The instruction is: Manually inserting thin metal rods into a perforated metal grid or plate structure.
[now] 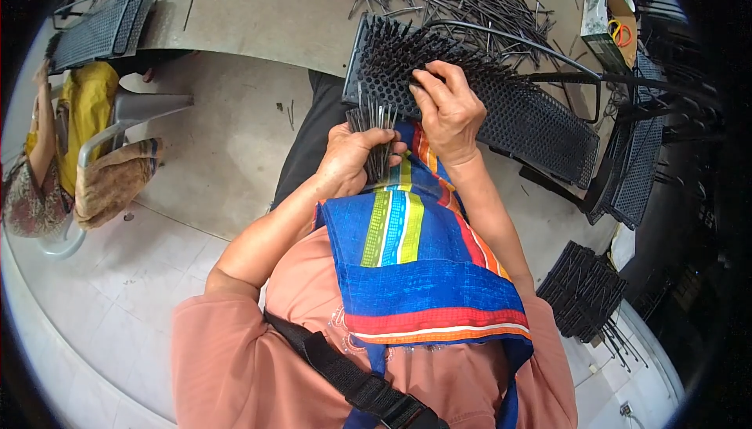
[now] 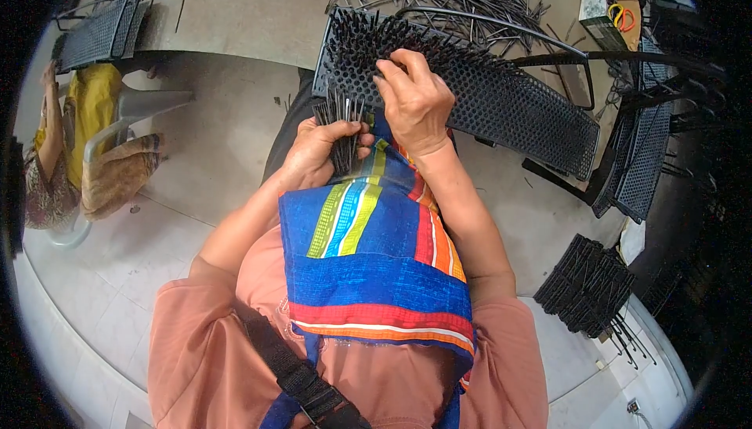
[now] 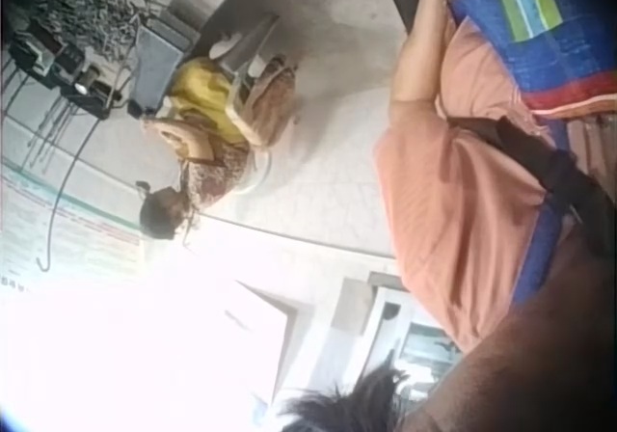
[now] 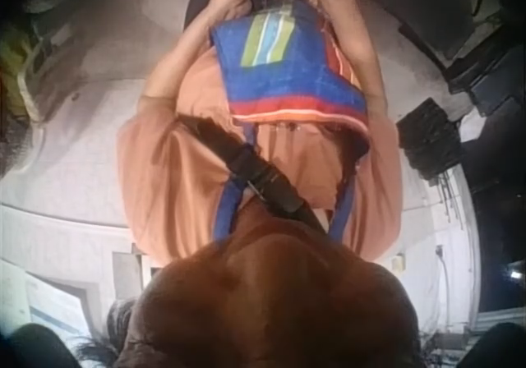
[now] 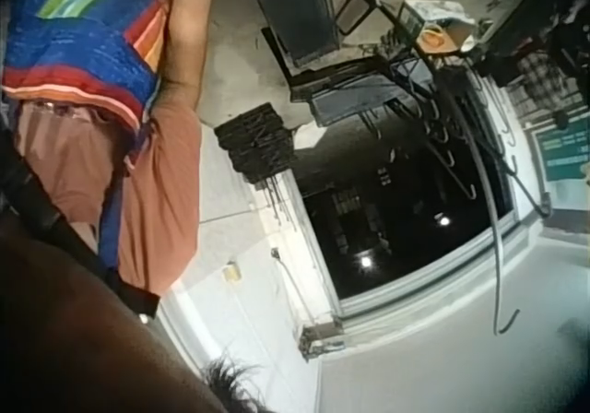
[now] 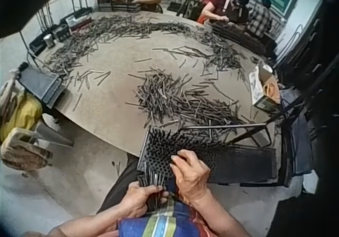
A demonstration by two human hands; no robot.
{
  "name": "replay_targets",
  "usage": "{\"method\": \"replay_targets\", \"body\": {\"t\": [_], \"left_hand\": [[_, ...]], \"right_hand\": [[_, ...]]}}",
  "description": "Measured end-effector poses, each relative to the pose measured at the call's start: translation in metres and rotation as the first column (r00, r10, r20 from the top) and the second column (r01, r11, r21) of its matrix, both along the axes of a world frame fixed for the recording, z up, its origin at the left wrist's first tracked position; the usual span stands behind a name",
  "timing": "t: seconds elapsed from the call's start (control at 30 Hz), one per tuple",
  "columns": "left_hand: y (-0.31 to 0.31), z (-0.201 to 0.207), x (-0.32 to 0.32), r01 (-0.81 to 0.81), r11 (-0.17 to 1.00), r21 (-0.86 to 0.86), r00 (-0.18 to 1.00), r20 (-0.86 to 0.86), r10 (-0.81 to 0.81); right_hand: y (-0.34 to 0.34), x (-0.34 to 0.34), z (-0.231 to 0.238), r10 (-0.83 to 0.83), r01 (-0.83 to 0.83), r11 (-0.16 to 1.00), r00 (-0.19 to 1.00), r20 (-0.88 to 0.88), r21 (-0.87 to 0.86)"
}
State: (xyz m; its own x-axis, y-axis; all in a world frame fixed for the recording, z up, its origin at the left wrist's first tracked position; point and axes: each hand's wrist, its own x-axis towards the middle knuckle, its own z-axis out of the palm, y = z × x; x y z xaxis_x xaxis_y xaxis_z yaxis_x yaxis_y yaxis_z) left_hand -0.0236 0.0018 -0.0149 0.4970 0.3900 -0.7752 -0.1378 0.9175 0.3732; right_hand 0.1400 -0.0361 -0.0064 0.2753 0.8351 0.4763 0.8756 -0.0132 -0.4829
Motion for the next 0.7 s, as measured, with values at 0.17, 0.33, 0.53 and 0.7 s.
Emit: {"method": "replay_targets", "body": {"t": [0.17,0.33,0.53,0.7], "left_hand": [[-0.001,0.003,-0.003,-0.005,1.000,0.018,0.998,0.060,0.004],[-0.002,0.005,0.003,0.173,0.978,0.114,0.984,0.029,-0.177],[0.002,0.014,0.001,0.092,0.990,0.107,0.995,-0.057,-0.086],[-0.008,0.002,-0.002,0.067,0.996,0.050,0.997,-0.040,-0.065]], "right_hand": [[-0.022,-0.006,0.006,-0.085,0.050,0.989,0.960,-0.268,-0.136],[-0.037,-0.010,-0.025,-0.139,-0.241,0.938,0.394,-0.908,-0.249],[-0.037,-0.006,-0.010,-0.279,-0.115,0.947,0.159,-0.947,-0.298],[-0.027,0.012,-0.001,-0.015,0.164,0.981,0.599,-0.800,0.105]]}}
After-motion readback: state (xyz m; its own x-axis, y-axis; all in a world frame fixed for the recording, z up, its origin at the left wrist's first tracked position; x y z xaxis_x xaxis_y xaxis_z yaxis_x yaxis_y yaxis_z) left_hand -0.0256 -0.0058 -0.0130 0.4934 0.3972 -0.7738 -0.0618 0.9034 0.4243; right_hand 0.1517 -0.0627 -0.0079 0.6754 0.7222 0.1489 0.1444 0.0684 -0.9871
